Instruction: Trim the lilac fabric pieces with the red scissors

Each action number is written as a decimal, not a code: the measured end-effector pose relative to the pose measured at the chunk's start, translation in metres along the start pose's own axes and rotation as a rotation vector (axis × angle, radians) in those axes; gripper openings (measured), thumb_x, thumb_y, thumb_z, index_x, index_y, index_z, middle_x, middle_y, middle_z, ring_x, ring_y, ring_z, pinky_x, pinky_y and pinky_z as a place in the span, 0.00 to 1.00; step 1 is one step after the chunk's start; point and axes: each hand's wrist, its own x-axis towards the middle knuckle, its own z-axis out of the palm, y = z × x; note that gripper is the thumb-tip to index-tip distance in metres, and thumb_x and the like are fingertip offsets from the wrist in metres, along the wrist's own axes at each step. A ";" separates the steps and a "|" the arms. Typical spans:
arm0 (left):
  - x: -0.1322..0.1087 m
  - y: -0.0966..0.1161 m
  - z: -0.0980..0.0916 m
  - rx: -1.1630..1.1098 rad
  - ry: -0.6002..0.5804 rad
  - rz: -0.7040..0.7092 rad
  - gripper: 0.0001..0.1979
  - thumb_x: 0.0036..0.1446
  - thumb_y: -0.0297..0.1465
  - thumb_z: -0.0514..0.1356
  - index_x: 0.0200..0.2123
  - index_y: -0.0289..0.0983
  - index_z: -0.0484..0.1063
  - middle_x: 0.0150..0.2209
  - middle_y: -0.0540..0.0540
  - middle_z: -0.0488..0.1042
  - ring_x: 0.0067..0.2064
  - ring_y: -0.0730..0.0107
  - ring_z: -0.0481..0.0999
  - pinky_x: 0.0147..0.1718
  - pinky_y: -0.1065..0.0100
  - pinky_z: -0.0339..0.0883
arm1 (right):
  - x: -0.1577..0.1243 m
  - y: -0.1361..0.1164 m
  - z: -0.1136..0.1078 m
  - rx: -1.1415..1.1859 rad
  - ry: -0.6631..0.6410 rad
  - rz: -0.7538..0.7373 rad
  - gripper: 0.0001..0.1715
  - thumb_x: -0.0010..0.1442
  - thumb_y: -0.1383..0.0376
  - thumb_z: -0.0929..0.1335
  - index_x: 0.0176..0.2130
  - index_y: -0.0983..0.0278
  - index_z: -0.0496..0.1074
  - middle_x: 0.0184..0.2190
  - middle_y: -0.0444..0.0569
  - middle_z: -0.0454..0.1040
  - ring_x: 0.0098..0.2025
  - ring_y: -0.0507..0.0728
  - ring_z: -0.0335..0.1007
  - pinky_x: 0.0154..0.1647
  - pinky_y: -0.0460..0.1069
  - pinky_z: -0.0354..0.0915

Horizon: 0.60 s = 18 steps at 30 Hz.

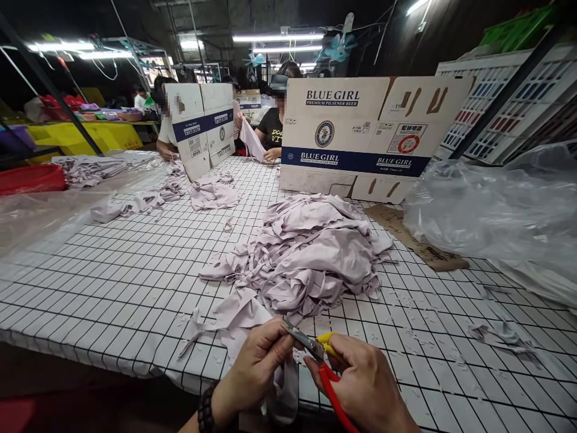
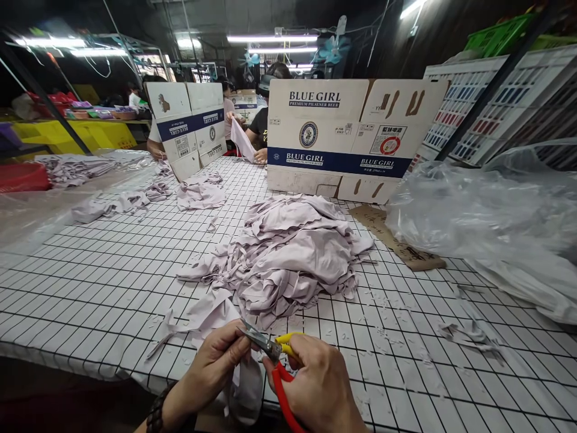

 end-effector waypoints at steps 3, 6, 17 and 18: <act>-0.001 -0.001 0.000 -0.035 0.002 -0.028 0.15 0.66 0.38 0.53 0.31 0.36 0.71 0.28 0.50 0.66 0.31 0.72 0.65 0.32 0.72 0.59 | 0.001 0.000 0.004 0.048 -0.045 0.041 0.26 0.54 0.54 0.69 0.20 0.60 0.49 0.16 0.37 0.54 0.19 0.49 0.49 0.21 0.45 0.46; -0.001 -0.001 -0.001 -0.047 0.021 -0.052 0.16 0.66 0.39 0.54 0.31 0.36 0.73 0.27 0.50 0.65 0.31 0.72 0.65 0.32 0.72 0.59 | 0.002 -0.001 0.005 0.138 -0.152 0.161 0.28 0.53 0.53 0.69 0.20 0.60 0.48 0.16 0.37 0.52 0.20 0.49 0.46 0.21 0.46 0.45; 0.000 -0.014 -0.009 0.527 0.189 -0.132 0.11 0.59 0.39 0.57 0.39 0.38 0.73 0.42 0.42 0.72 0.47 0.55 0.70 0.48 0.56 0.62 | -0.007 0.023 -0.008 0.958 -0.226 0.611 0.27 0.53 0.41 0.68 0.27 0.61 0.62 0.23 0.38 0.55 0.26 0.51 0.52 0.28 0.46 0.55; -0.003 -0.020 -0.010 0.639 0.221 -0.168 0.14 0.54 0.38 0.61 0.41 0.38 0.72 0.46 0.41 0.72 0.50 0.51 0.68 0.50 0.52 0.60 | -0.010 0.025 -0.008 0.954 -0.224 0.633 0.28 0.53 0.41 0.68 0.27 0.61 0.62 0.23 0.39 0.56 0.26 0.51 0.53 0.28 0.46 0.56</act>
